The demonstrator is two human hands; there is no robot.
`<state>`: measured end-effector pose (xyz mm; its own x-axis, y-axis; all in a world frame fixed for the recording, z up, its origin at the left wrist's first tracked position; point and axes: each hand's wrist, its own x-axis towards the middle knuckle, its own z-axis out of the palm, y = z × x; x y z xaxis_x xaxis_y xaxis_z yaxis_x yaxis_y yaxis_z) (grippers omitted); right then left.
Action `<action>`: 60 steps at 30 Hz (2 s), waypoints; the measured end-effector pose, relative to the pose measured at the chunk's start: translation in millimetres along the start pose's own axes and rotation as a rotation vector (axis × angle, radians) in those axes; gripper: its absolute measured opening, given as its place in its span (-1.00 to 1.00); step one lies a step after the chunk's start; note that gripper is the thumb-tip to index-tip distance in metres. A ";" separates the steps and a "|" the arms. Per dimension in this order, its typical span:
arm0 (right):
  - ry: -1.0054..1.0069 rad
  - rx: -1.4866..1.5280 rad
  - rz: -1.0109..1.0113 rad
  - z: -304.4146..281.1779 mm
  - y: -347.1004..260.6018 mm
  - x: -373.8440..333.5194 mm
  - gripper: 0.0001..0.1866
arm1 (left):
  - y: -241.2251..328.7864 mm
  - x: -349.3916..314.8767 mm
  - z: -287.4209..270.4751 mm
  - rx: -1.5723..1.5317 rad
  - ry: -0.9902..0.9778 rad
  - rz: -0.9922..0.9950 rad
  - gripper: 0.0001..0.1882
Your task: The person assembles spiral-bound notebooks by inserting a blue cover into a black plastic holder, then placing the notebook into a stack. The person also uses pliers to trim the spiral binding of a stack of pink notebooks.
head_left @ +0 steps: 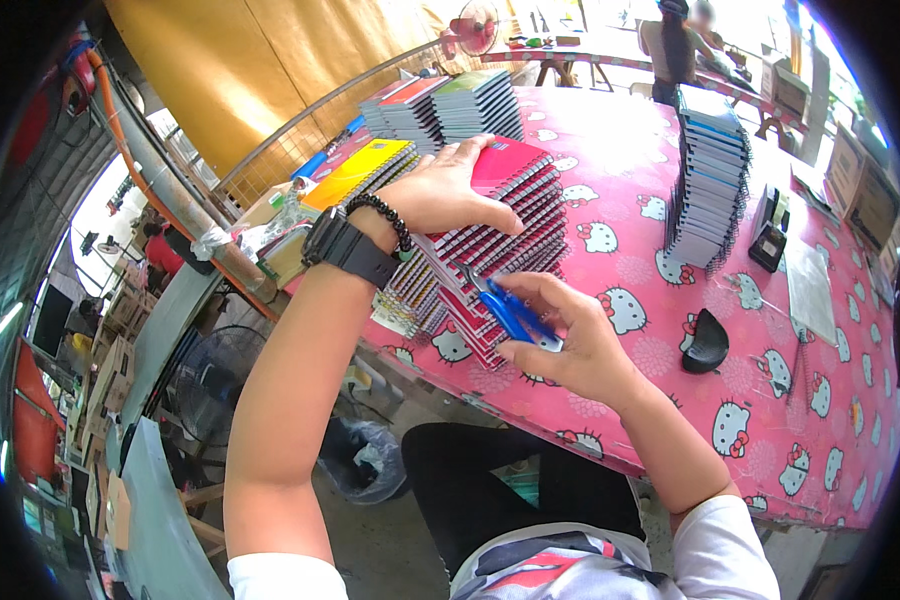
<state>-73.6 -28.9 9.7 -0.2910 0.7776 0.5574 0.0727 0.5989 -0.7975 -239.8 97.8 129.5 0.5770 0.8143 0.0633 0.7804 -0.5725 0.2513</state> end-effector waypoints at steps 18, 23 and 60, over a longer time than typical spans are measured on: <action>0.154 -0.100 -0.073 7.9 9.8 4.9 -0.54 | 2.9 3.2 0.1 -0.009 -0.021 -0.033 0.22; -0.131 1.045 0.553 -1.2 6.4 7.6 -0.62 | 3.1 3.0 2.6 -0.002 0.009 -0.039 0.24; -0.012 0.209 0.180 7.8 22.2 -12.3 -0.54 | 1.2 2.0 3.5 -0.042 0.032 -0.019 0.23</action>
<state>-75.8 -26.7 -16.7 -0.3023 0.8650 0.4005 -0.0735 0.3977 -0.9146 -236.8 98.4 126.6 0.5537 0.8280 0.0884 0.7801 -0.5529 0.2929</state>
